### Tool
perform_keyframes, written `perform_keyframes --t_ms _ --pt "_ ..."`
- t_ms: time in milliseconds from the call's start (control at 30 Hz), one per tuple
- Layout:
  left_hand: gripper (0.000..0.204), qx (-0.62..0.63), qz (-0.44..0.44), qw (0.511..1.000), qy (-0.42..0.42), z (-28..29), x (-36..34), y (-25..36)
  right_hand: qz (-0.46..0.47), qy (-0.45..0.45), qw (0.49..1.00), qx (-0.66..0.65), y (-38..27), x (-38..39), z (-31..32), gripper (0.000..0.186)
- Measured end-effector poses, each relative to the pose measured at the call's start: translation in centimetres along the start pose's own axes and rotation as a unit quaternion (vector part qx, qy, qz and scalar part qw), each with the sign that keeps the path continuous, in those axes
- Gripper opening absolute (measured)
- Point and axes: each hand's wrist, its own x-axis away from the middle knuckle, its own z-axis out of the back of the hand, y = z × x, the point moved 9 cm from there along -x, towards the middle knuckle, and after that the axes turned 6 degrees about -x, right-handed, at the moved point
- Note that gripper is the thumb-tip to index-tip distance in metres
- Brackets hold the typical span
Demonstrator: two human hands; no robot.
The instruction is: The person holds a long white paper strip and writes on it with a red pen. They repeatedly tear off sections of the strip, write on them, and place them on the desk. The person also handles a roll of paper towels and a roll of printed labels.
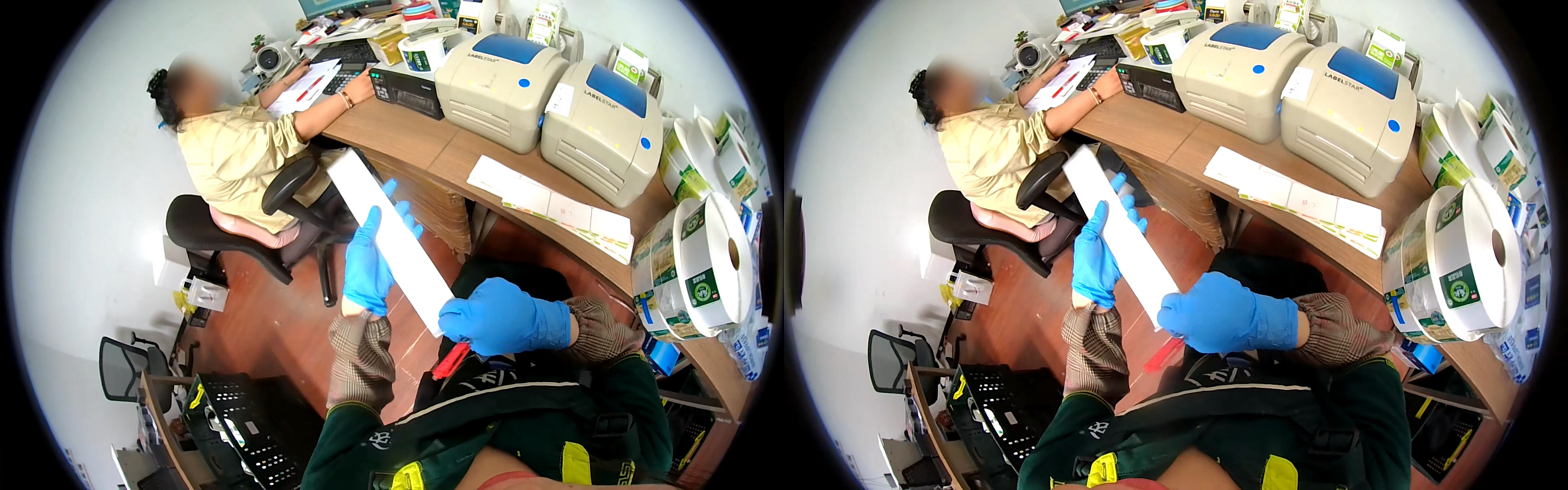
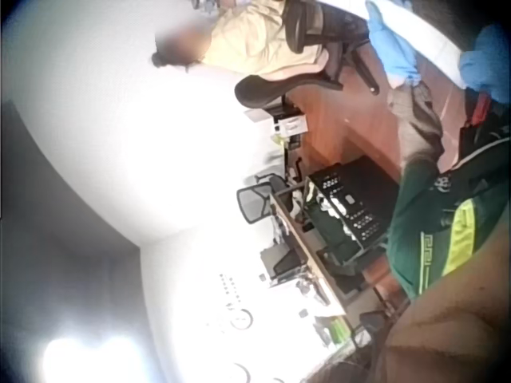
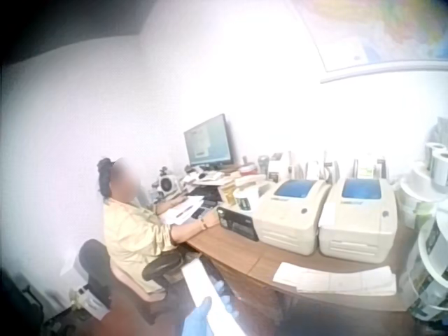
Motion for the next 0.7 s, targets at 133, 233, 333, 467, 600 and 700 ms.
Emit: perform_keyframes --t_ms 133,233,333,467,600,700 --pt "0.051 -0.071 -0.051 0.995 0.045 -1.2 0.5 1.1 0.001 -0.055 0.996 -0.064 0.8 1.5 -1.6 0.010" --pt "0.052 -0.106 -0.067 0.992 0.023 -1.4 0.8 1.2 -0.049 -0.111 0.986 -0.114 2.0 1.9 -2.4 0.022" --pt "0.056 -0.256 -0.061 0.965 -0.008 -3.2 1.6 1.1 -0.163 0.002 0.958 -0.234 5.9 1.5 1.0 0.045" --pt "0.051 -0.311 0.066 0.946 -0.069 -4.8 2.7 -2.6 -0.290 0.303 0.802 -0.425 12.0 2.3 6.1 0.034" --pt "0.053 -0.306 0.128 0.938 -0.102 -5.3 3.1 -4.6 -0.250 0.364 0.758 -0.480 11.5 1.0 8.7 0.024" --pt "0.052 -0.258 0.185 0.945 -0.073 -4.0 3.0 -6.2 -0.146 0.416 0.843 -0.309 10.0 0.9 10.3 0.028"
